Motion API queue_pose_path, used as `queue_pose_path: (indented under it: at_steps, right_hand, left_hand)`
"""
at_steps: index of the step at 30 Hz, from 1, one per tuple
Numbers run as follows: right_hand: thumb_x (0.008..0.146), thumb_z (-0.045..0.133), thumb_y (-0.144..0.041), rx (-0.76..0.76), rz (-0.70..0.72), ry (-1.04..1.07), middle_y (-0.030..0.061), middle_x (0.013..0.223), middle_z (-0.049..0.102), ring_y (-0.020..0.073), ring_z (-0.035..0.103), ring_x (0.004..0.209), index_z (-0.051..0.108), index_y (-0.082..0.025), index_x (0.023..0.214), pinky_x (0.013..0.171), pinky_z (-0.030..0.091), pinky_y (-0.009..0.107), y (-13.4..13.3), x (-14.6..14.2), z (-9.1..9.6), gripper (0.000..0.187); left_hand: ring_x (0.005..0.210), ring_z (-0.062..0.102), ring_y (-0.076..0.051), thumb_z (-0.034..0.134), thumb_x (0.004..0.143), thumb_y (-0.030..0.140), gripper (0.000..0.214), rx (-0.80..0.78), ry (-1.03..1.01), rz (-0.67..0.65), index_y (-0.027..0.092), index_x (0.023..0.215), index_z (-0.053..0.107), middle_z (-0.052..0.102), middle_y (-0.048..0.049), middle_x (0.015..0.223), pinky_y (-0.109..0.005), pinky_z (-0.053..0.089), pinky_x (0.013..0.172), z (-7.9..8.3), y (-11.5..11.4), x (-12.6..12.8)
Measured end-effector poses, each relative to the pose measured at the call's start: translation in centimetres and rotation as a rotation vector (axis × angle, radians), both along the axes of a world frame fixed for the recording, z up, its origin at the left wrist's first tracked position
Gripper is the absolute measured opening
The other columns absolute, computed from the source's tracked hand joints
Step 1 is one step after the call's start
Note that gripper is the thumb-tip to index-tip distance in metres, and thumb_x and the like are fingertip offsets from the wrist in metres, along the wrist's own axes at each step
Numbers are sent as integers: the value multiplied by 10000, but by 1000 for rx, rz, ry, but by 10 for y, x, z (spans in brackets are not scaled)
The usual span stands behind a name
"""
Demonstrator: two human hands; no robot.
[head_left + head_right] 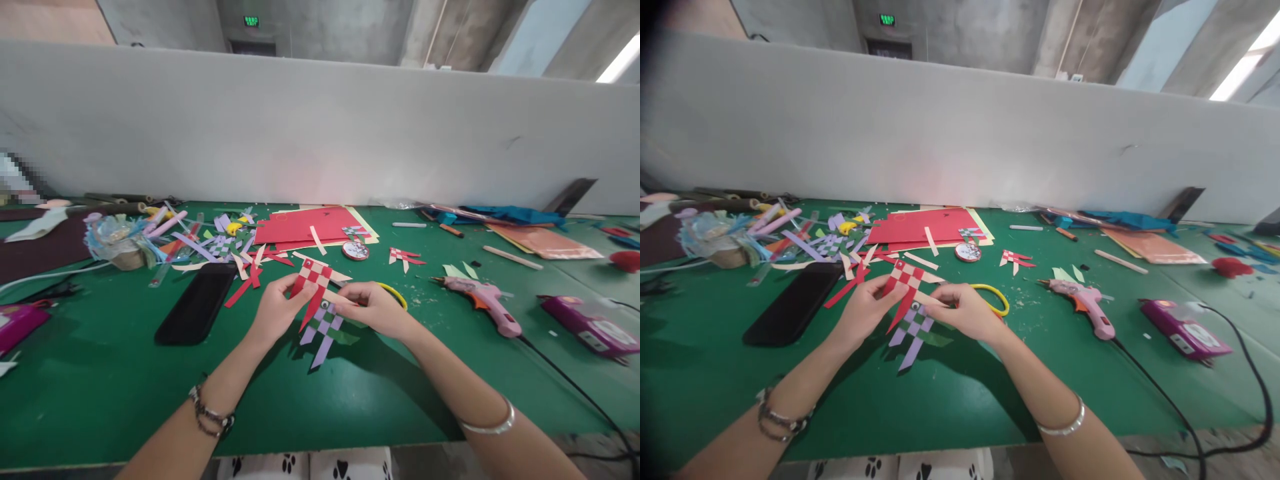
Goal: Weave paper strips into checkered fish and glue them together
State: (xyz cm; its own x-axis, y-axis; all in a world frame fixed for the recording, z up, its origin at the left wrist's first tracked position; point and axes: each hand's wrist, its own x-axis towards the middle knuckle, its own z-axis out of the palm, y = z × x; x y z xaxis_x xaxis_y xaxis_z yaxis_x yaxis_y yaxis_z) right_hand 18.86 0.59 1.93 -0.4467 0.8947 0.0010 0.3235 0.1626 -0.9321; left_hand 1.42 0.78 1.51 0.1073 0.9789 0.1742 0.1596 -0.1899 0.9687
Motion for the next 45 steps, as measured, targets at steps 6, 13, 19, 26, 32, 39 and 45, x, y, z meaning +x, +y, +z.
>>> queue_pose_path:
  at_steps: [6, 13, 19, 26, 32, 39, 45]
  right_hand:
    - [686, 571, -356, -14, -13, -22, -41, 556, 443, 51, 348, 494, 536, -142, 621, 454, 257, 199, 0, 0, 0, 227]
    - [690, 574, -340, -6, -70, 50, -35, 562, 504, 63, 414, 508, 532, -155, 627, 490, 308, 205, 0, 1, 1, 199]
    - [695, 569, -336, 12, -131, 54, -28, 583, 537, 71, 455, 534, 522, -158, 639, 532, 355, 209, 0, 1, 6, 193]
    - [688, 568, -355, 25, -156, 23, -23, 590, 542, 84, 461, 543, 525, -165, 646, 543, 362, 222, 0, 0, 6, 199]
    - [684, 563, -367, 64, -158, -14, -23, 587, 527, 86, 447, 537, 526, -169, 641, 530, 353, 225, 0, 0, 6, 206]
    - [694, 553, -353, 90, -163, -20, -26, 593, 520, 84, 442, 540, 527, -167, 649, 530, 345, 222, 1, 1, 4, 193]
    - [694, 552, -361, 92, -172, -19, -27, 595, 509, 84, 438, 538, 524, -168, 648, 527, 342, 224, 1, 0, 2, 201]
  left_hand:
    - [508, 462, -98, 550, 687, 352, 211, 5, 3, 25, 162, 597, 559, 556, 35, 559, -193, 354, 494, -2, 1, -1]
    - [573, 550, -129, 554, 681, 347, 192, -64, -6, -37, 163, 664, 607, 630, 9, 638, -210, 411, 534, 2, 0, 0]
    - [721, 597, -169, 575, 677, 320, 172, 0, 79, -117, 182, 756, 640, 672, -22, 782, -244, 449, 654, 3, 1, -4]
    - [685, 606, -186, 560, 679, 292, 134, 6, 168, -130, 189, 695, 646, 680, -21, 732, -269, 463, 649, 5, 1, -5]
    - [686, 616, -192, 557, 677, 274, 119, 43, 188, -127, 202, 675, 653, 689, -13, 722, -274, 461, 677, 5, 2, -5]
    - [720, 614, -210, 563, 668, 329, 168, 22, 226, -73, 197, 704, 660, 689, -26, 743, -283, 456, 671, 4, 2, -6]
    - [681, 608, -199, 557, 674, 313, 153, 29, 256, -107, 196, 698, 654, 683, -17, 712, -279, 449, 657, 4, 2, -5]
